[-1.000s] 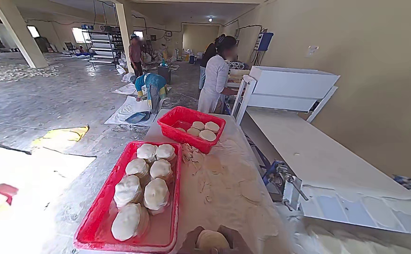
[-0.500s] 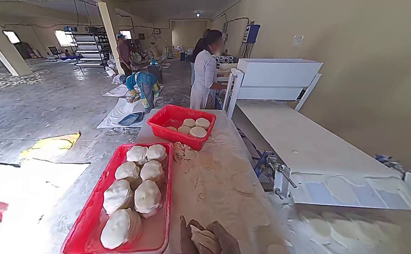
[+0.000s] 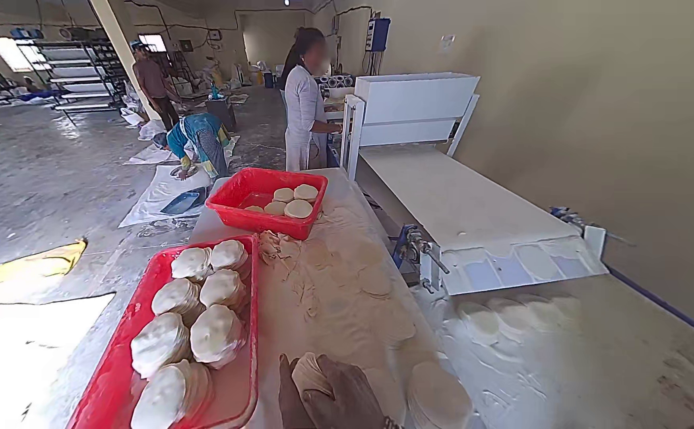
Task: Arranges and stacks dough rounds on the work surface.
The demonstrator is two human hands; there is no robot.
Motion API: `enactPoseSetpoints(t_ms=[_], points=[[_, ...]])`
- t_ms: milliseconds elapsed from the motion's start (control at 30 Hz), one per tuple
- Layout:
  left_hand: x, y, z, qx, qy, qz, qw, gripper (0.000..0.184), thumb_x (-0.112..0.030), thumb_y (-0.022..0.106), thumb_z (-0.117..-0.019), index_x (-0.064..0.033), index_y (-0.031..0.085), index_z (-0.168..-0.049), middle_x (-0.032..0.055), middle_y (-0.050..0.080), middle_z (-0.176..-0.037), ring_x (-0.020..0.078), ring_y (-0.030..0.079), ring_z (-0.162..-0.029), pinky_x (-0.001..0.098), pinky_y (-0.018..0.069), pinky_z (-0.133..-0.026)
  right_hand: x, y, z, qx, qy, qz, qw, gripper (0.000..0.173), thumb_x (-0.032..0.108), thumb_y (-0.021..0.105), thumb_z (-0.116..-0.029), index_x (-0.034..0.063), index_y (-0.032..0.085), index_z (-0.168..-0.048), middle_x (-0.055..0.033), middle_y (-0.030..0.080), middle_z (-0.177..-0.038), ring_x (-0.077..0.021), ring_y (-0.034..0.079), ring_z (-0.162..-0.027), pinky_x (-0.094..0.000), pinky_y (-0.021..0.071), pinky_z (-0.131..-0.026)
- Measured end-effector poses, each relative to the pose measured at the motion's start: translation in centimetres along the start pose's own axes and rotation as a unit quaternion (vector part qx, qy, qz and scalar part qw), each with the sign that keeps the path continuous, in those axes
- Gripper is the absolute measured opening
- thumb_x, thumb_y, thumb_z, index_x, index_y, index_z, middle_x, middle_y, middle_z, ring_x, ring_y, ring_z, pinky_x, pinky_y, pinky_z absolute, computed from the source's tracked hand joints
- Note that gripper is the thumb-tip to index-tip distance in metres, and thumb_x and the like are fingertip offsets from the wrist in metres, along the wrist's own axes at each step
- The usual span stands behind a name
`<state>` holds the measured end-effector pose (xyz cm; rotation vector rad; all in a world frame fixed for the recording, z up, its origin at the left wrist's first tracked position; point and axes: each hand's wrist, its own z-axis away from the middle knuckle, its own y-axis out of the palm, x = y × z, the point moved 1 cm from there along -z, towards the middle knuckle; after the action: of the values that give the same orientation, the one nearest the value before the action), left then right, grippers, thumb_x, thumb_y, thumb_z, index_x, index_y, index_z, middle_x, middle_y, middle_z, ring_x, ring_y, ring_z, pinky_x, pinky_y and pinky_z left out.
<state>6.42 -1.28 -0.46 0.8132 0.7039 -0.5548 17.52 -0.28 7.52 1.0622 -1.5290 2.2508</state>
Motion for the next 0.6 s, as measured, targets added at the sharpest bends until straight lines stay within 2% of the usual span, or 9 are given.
enactPoseSetpoints(t_ms=[67, 100, 167, 233, 300, 367, 433, 500, 600], points=[[-1.1, 0.7, 0.8, 0.02, 0.011, 0.016, 1.0, 0.059, -0.05, 0.023, -0.1101, -0.0053, 0.062, -0.109, 0.0086, 0.069, -0.09, 0.0155, 0.069, -0.083, 0.0367, 0.0588, -0.076, -0.8, 0.6, 0.3, -0.098, -0.068, -0.077, 0.99, 0.041, 0.037, 0.065, -0.095, -0.0006, 0.068, -0.111, -0.0165, 0.071, -0.088, -0.0314, 0.072, -0.085, -0.0505, 0.0566, -0.076], [-1.5, 1.0, 1.2, 0.028, 0.011, 0.015, 0.999, 0.059, -0.051, 0.023, -0.1098, -0.0056, 0.061, -0.116, 0.0089, 0.069, -0.094, 0.0152, 0.069, -0.086, 0.0367, 0.0588, -0.078, -1.1, 0.7, 0.5, -0.123, -0.075, -0.106, 0.984, 0.046, 0.041, 0.067, -0.094, -0.0003, 0.067, -0.115, -0.0151, 0.072, -0.089, -0.0291, 0.072, -0.084, -0.0491, 0.0579, -0.075], [-1.6, 1.2, 1.3, 0.026, -0.004, -0.007, 1.0, 0.062, -0.053, 0.023, -0.1093, -0.0042, 0.06, -0.116, 0.0104, 0.07, -0.093, 0.0161, 0.07, -0.084, 0.0371, 0.0596, -0.074, -1.2, 0.3, 0.4, -0.073, -0.018, -0.11, 0.991, 0.058, 0.046, 0.07, -0.0902, 0.0021, 0.063, -0.127, -0.0155, 0.073, -0.096, -0.0299, 0.072, -0.093, -0.0505, 0.0568, -0.083], [-1.5, 1.3, 1.2, 0.021, -0.033, -0.02, 0.999, 0.067, -0.056, 0.021, -0.1085, -0.0028, 0.061, -0.116, 0.0126, 0.07, -0.092, 0.0185, 0.07, -0.082, 0.039, 0.0591, -0.073, -1.2, -0.2, -0.3, -0.008, 0.025, -0.078, 0.997, 0.047, 0.042, 0.066, -0.0949, 0.0036, 0.062, -0.122, -0.0166, 0.07, -0.094, -0.0323, 0.07, -0.095, -0.0518, 0.0542, -0.085], [-1.9, 1.1, 1.0, 0.043, -0.057, -0.005, 0.997, 0.07, -0.062, 0.021, -0.1061, -0.0052, 0.059, -0.123, 0.0124, 0.07, -0.098, 0.0195, 0.07, -0.087, 0.0412, 0.0595, -0.076, -1.4, -0.5, -0.7, -0.032, 0.009, -0.096, 0.995, 0.043, 0.042, 0.062, -0.098, 0.0021, 0.064, -0.114, -0.0155, 0.068, -0.086, -0.0309, 0.069, -0.087, -0.0503, 0.0538, -0.08], [-2.4, 0.9, 1.5, 0.092, -0.063, 0.028, 0.993, 0.067, -0.062, 0.022, -0.1056, -0.0085, 0.056, -0.126, 0.008, 0.071, -0.102, 0.017, 0.071, -0.092, 0.0394, 0.061, -0.079, -1.8, -0.6, -0.4, -0.09, -0.005, -0.17, 0.981, 0.045, 0.044, 0.061, -0.099, 0.0011, 0.065, -0.113, -0.0119, 0.067, -0.083, -0.0242, 0.069, -0.081, -0.0452, 0.0551, -0.075], [-2.4, 0.4, 2.2, 0.153, -0.065, 0.051, 0.985, 0.052, -0.049, 0.025, -0.1089, -0.0101, 0.054, -0.125, 0.0052, 0.071, -0.106, 0.0147, 0.07, -0.098, 0.0363, 0.0602, -0.085, -2.4, -0.4, -0.4, -0.127, -0.001, -0.234, 0.964, 0.045, 0.044, 0.056, -0.1007, 0.0019, 0.065, -0.113, -0.0078, 0.068, -0.085, -0.0171, 0.069, -0.081, -0.0393, 0.055, -0.074], [-1.7, -0.1, 2.3, 0.196, -0.074, 0.065, 0.976, 0.029, -0.027, 0.037, -0.1064, -0.0087, 0.052, -0.124, 0.0054, 0.071, -0.106, 0.0141, 0.071, -0.097, 0.0338, 0.0606, -0.084, -3.2, -0.2, -0.8, -0.132, 0.019, -0.257, 0.957, 0.045, 0.043, 0.053, -0.1016, 0.0015, 0.065, -0.114, -0.0076, 0.067, -0.088, -0.0159, 0.067, -0.084, -0.0393, 0.0537, -0.078], [-1.3, -0.2, 2.3, 0.151, -0.103, -0.003, 0.983, 0.021, -0.007, 0.044, -0.105, -0.0048, 0.049, -0.125, 0.0089, 0.07, -0.102, 0.0176, 0.072, -0.089, 0.0352, 0.0626, -0.077, -4.4, -0.2, -0.7, -0.101, 0.058, -0.253, 0.961, 0.04, 0.041, 0.058, -0.1022, 0.0028, 0.066, -0.107, -0.0072, 0.066, -0.086, -0.0149, 0.065, -0.082, -0.0372, 0.0525, -0.078]])
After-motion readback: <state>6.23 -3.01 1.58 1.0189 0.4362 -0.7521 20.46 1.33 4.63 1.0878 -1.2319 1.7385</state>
